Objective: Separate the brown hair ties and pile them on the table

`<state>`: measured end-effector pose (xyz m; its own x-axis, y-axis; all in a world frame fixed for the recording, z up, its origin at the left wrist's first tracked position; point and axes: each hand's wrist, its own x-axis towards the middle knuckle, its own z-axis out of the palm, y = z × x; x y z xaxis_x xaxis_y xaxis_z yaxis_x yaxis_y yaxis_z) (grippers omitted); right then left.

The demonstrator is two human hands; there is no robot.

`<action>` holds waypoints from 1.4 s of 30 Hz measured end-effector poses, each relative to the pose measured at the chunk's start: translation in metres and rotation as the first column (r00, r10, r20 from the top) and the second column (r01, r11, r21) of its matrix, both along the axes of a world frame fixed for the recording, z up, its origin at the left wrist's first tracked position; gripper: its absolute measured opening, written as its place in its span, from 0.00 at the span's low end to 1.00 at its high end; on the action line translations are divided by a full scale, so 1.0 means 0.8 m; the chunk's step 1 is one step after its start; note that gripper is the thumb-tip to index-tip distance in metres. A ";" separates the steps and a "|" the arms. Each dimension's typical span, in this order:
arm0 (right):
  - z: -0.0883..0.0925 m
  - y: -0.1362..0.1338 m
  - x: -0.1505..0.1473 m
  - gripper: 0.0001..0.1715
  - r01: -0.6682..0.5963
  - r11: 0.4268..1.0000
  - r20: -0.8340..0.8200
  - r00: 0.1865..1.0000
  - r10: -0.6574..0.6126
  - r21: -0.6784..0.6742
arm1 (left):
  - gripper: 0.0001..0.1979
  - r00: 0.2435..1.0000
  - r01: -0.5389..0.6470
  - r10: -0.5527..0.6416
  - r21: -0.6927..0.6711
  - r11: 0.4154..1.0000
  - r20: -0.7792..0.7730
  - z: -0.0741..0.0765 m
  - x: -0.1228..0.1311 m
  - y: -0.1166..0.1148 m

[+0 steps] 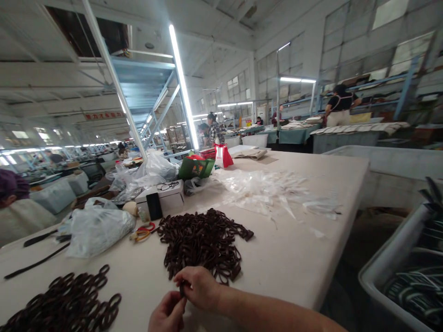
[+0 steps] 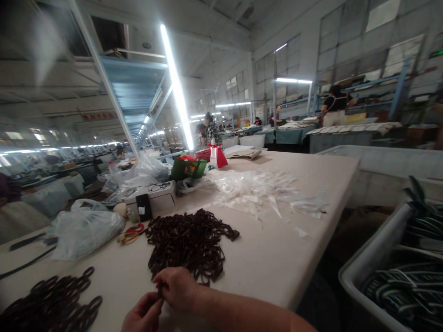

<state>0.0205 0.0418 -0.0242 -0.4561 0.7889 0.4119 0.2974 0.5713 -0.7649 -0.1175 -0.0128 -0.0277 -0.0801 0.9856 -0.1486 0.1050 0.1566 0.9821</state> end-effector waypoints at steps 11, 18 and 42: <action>0.036 -0.002 0.022 0.13 -0.292 0.894 -0.057 0.955 0.290 -0.340 | 0.13 0.964 -0.180 0.199 0.119 0.976 -0.177 0.025 -0.027 -0.005; 0.019 -0.012 0.009 0.08 -0.168 0.986 0.041 0.985 0.169 -0.020 | 0.15 0.962 -0.045 0.083 0.151 0.988 -0.260 0.020 -0.028 -0.006; 0.044 -0.018 0.009 0.08 0.096 0.994 0.350 0.934 -0.072 -0.052 | 0.07 0.752 -0.122 0.277 0.287 0.950 -0.598 0.026 0.003 -0.015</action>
<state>0.0276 0.0278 0.0109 -0.4920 0.8508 0.1845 0.5959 0.4836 -0.6412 -0.1153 -0.0250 -0.0066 -0.2764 0.9356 0.2197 0.6963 0.0373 0.7168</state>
